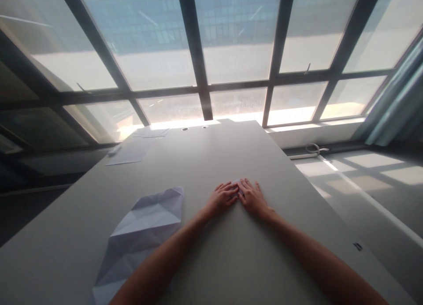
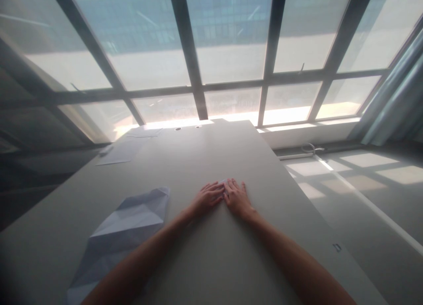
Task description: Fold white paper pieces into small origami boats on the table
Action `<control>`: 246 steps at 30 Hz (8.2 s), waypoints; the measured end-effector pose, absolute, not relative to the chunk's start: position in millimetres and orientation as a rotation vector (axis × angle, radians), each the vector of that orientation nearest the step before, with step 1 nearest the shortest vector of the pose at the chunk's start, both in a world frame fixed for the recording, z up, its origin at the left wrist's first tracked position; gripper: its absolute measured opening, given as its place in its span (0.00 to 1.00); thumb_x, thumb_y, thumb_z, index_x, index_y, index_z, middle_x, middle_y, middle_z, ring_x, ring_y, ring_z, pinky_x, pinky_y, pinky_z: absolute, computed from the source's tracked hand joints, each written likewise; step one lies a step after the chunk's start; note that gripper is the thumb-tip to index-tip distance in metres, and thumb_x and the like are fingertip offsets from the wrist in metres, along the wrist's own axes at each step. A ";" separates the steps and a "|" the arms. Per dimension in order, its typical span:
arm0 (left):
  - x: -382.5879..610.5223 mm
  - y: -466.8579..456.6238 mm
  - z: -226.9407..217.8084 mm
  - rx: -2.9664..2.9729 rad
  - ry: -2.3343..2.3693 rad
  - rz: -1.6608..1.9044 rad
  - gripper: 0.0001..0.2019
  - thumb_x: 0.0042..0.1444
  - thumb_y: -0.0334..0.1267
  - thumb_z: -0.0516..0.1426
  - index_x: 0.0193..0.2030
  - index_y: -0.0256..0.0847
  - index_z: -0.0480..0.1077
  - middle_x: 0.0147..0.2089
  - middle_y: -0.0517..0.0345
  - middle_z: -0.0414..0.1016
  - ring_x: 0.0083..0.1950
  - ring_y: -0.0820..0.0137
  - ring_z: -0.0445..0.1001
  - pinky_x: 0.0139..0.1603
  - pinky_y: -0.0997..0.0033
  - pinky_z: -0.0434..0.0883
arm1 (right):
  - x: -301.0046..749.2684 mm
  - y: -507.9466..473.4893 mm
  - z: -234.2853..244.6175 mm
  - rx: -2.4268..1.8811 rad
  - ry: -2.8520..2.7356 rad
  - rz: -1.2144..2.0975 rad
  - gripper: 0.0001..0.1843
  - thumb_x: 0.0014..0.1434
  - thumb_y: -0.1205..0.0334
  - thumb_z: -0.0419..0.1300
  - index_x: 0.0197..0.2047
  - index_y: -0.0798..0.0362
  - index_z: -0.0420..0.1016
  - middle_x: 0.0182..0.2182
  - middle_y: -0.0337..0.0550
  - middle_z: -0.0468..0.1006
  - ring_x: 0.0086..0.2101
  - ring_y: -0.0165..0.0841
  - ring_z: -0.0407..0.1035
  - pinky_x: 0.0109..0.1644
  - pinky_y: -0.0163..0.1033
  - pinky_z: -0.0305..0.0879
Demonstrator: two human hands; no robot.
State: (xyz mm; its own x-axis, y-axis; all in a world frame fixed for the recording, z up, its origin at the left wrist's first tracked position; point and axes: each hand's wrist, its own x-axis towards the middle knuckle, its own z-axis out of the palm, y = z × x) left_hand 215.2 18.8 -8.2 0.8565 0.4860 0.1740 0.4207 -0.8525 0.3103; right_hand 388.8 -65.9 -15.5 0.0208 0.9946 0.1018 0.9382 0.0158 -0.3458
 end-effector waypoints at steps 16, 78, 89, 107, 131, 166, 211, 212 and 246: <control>215.2 25.6 -16.4 2.729 0.558 0.455 0.23 0.64 0.40 0.55 0.65 0.49 0.64 0.68 0.56 0.62 0.70 0.60 0.57 0.69 0.53 0.57 | 385.8 -69.1 -9.7 -2.151 -1.953 0.172 0.31 0.69 0.47 0.39 0.71 0.49 0.51 0.71 0.49 0.45 0.69 0.43 0.34 0.68 0.58 0.28; 217.5 13.3 -10.1 2.761 0.913 0.432 0.23 0.66 0.43 0.50 0.67 0.49 0.60 0.67 0.54 0.62 0.67 0.59 0.59 0.66 0.56 0.59 | 389.4 -72.6 -5.0 -2.071 -2.008 0.277 0.39 0.66 0.41 0.42 0.72 0.56 0.48 0.71 0.52 0.44 0.69 0.43 0.33 0.67 0.65 0.25; 215.4 16.7 -9.0 2.696 0.858 0.550 0.24 0.62 0.44 0.57 0.65 0.49 0.63 0.59 0.53 0.69 0.60 0.59 0.65 0.61 0.57 0.63 | 390.4 -68.5 -8.7 -2.080 -1.978 0.285 0.37 0.68 0.42 0.40 0.72 0.54 0.47 0.71 0.52 0.45 0.69 0.41 0.34 0.67 0.64 0.24; 215.9 30.7 -6.7 1.846 0.773 0.772 0.34 0.47 0.40 0.66 0.62 0.32 0.67 0.47 0.46 0.78 0.43 0.64 0.75 0.43 0.68 0.70 | 387.6 -62.5 -13.1 -1.481 -1.670 0.353 0.30 0.53 0.61 0.66 0.59 0.51 0.70 0.53 0.50 0.74 0.52 0.42 0.67 0.57 0.45 0.62; 219.8 18.5 -1.7 1.986 0.683 0.481 0.30 0.57 0.63 0.52 0.22 0.35 0.66 0.20 0.66 0.54 0.24 0.76 0.53 0.24 0.76 0.49 | 391.5 -58.7 -10.3 -1.361 -1.464 0.866 0.20 0.59 0.48 0.56 0.24 0.56 0.72 0.19 0.35 0.64 0.23 0.28 0.55 0.25 0.33 0.49; 213.0 14.6 10.1 1.576 0.814 0.729 0.28 0.53 0.61 0.59 0.26 0.31 0.75 0.20 0.60 0.65 0.22 0.76 0.59 0.23 0.75 0.51 | 391.8 -63.4 -6.3 -1.316 -1.198 0.804 0.21 0.57 0.47 0.58 0.25 0.56 0.75 0.20 0.38 0.69 0.23 0.30 0.59 0.26 0.34 0.52; 216.3 22.7 -6.8 1.173 0.672 0.796 0.18 0.44 0.45 0.70 0.36 0.31 0.80 0.37 0.46 0.81 0.35 0.62 0.78 0.42 0.64 0.73 | 394.2 -64.4 -4.7 -1.292 -1.420 0.954 0.19 0.55 0.46 0.63 0.29 0.56 0.79 0.24 0.40 0.76 0.25 0.31 0.67 0.29 0.35 0.59; 216.5 20.3 -6.3 1.222 0.674 0.754 0.18 0.43 0.45 0.70 0.35 0.31 0.80 0.35 0.47 0.81 0.34 0.63 0.78 0.40 0.65 0.73 | 393.8 -64.7 -4.4 -1.303 -1.430 0.950 0.21 0.55 0.45 0.62 0.27 0.56 0.78 0.22 0.38 0.74 0.24 0.30 0.64 0.28 0.34 0.57; 221.6 7.3 6.8 1.080 0.593 0.588 0.18 0.47 0.46 0.69 0.34 0.30 0.80 0.36 0.45 0.81 0.36 0.63 0.78 0.44 0.67 0.72 | 392.7 -67.6 -6.7 -1.285 -1.267 1.155 0.20 0.52 0.47 0.63 0.28 0.59 0.79 0.20 0.38 0.70 0.21 0.27 0.59 0.24 0.32 0.51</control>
State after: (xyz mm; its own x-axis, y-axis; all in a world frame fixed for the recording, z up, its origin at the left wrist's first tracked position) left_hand 221.6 7.3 6.8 0.7024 0.6949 -0.1541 -0.1482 0.3546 0.9232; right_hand 392.7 -67.6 -6.7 0.0130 0.9999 -0.0013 0.0935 -0.0025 -0.9956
